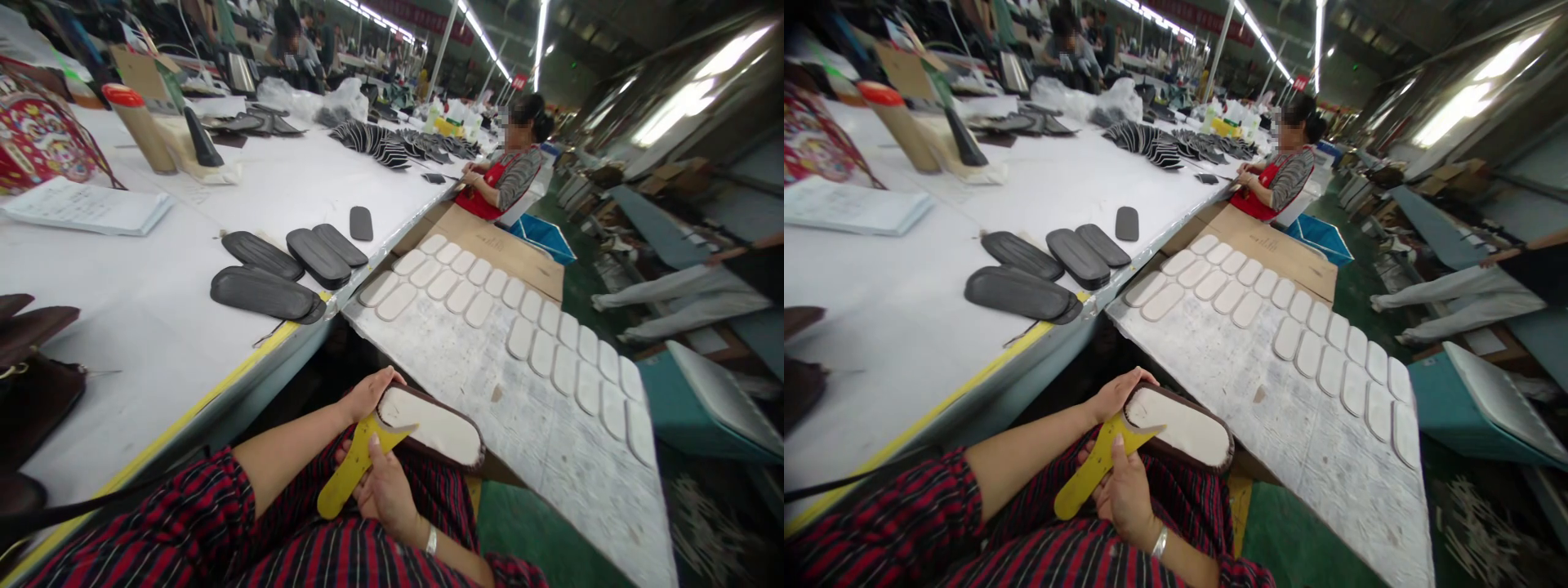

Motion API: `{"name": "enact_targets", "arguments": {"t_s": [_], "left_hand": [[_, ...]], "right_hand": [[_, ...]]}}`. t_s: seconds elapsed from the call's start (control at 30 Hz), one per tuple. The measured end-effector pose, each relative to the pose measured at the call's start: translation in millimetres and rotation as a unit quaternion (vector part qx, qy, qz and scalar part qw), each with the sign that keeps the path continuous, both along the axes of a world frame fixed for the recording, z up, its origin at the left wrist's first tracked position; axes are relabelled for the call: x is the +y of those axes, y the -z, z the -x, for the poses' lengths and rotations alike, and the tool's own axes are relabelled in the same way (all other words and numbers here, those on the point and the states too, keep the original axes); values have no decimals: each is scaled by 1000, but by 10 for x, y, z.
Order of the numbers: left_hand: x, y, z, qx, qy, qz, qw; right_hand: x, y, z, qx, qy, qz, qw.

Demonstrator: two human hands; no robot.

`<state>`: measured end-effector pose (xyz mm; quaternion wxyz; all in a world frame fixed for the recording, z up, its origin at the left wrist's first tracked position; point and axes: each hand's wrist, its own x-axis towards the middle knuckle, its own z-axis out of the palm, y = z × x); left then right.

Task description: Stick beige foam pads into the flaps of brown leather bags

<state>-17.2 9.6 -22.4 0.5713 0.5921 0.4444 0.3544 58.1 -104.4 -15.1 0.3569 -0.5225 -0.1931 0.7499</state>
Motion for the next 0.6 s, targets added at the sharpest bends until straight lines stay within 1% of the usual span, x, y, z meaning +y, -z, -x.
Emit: {"name": "enact_targets", "arguments": {"t_s": [0.03, 0.1, 0.23, 0.3, 0.37, 0.43, 0.5, 0.53, 0.6], "left_hand": [[-7, -5, -20, 24, -6, -14, 1000], [-21, -10, -66, 57, -17, -23, 998], [-49, -41, -181, 128, -31, -52, 990], [-69, -71, -238, 187, -49, -66, 979], [-92, -99, -285, 214, -77, -57, 972], [-118, -116, -313, 185, -93, -32, 978], [-146, -118, -301, 141, -97, -15, 985], [-162, -114, -276, 125, -96, -12, 987], [-208, -94, -183, 95, -96, -3, 991]], "right_hand": [[-12, -8, -10, 7, 21, 15, 1000], [-34, -34, -39, 9, 37, 23, 999], [-53, -102, -119, 2, 61, 5, 998], [-49, -113, -143, 8, 75, 1, 997], [-49, -96, -152, 11, 97, -4, 995], [-73, -76, -162, 3, 122, -31, 992], [-141, -94, -201, -10, 120, -67, 990], [-192, -124, -247, -18, 106, -79, 991], [-309, -221, -428, -40, 49, -87, 994]]}}
